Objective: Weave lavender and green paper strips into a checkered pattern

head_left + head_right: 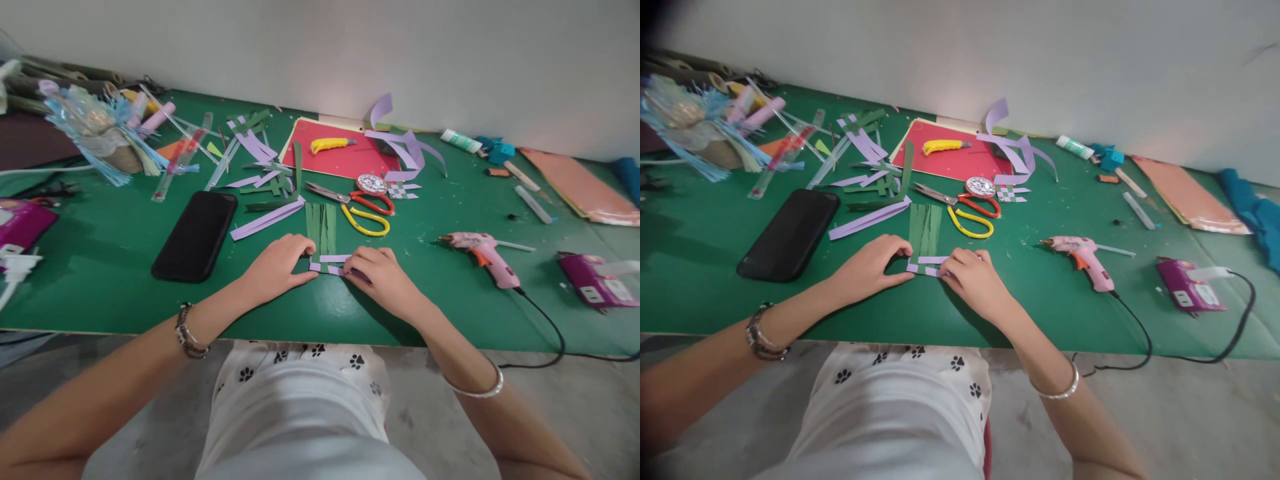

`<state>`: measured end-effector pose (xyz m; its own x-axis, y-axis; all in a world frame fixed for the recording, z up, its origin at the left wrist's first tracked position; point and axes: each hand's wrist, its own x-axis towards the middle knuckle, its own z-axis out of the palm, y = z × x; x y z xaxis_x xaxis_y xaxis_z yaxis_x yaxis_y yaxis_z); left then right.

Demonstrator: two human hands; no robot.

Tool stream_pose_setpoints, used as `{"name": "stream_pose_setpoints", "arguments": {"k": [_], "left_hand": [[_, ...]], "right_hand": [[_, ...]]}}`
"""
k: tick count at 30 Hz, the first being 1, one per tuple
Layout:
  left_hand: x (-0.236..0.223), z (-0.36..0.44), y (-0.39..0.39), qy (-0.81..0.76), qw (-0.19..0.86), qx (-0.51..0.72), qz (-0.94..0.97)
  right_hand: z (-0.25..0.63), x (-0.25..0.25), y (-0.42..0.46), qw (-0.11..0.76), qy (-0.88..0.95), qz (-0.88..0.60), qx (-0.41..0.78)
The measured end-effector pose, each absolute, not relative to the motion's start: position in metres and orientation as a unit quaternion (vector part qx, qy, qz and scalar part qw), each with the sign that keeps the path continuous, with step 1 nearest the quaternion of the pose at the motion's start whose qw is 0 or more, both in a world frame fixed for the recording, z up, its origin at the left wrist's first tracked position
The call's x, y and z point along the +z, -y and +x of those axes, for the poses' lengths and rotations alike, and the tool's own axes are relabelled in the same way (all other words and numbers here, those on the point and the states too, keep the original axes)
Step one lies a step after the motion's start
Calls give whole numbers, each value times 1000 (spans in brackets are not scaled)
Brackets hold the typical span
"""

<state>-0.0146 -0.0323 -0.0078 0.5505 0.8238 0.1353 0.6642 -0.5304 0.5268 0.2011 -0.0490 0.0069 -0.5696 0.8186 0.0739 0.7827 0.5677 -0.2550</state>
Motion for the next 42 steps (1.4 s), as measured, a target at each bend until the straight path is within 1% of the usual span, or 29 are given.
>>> {"name": "stream_pose_setpoints", "arguments": {"k": [3,7,9,14,19,30,33,37,39,42], "left_hand": [[-8,-15,32,-423,205,182,864],[-10,-16,32,-414,183,179,873],[-11,-17,31,-416,157,169,879],[-13,-18,31,-426,82,139,890],[-14,-19,32,-431,52,134,891],[-8,-18,32,-444,77,122,884],[-10,-19,32,-429,82,118,892],[-14,-19,32,-419,99,103,897],[-14,-17,32,-422,109,95,895],[-12,-14,32,-410,113,120,897]], "right_hand": [[201,8,49,103,881,-452,93],[202,11,45,164,870,-457,88],[203,13,41,177,870,-450,93],[197,13,33,133,901,-402,91],[186,10,29,93,917,-371,111],[187,3,27,95,911,-377,134],[190,5,26,110,907,-379,148],[197,7,25,137,896,-399,135],[199,7,25,129,897,-401,131],[199,5,24,117,903,-390,139]]}}
